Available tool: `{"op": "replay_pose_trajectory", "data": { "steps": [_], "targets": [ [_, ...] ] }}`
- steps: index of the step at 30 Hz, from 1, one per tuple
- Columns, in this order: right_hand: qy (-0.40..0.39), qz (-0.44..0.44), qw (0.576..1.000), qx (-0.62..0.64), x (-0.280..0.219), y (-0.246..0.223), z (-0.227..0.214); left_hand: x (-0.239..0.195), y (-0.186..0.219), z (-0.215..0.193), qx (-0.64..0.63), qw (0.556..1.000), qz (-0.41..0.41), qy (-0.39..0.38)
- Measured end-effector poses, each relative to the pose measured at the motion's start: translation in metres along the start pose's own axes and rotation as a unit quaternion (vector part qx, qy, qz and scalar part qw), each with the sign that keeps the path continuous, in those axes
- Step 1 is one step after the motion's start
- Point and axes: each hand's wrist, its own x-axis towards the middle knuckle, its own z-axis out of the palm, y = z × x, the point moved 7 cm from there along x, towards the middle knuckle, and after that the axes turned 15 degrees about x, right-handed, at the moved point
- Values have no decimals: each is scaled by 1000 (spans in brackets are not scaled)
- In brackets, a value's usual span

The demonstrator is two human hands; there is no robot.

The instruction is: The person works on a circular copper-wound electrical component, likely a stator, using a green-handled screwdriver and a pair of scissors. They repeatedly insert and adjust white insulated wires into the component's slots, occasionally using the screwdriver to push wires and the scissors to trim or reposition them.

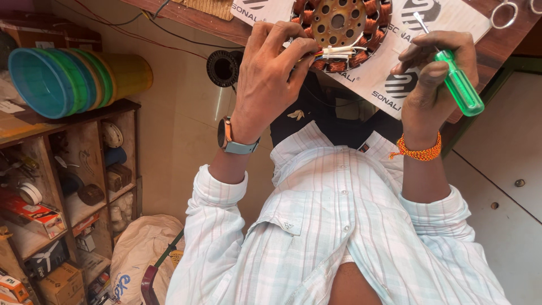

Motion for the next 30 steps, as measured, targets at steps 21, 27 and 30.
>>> {"op": "replay_pose_trajectory", "data": {
  "steps": [21,27,30],
  "targets": [
    [3,-23,999,34,-1,3,-6,11,6,15,-56,998,-17,-39],
    [2,-24,999,35,1,3,-6,13,-1,25,-58,997,-34,-28],
    [3,-25,999,36,2,3,-5,10,-5,30,-93,994,-43,-32]
  ]
}}
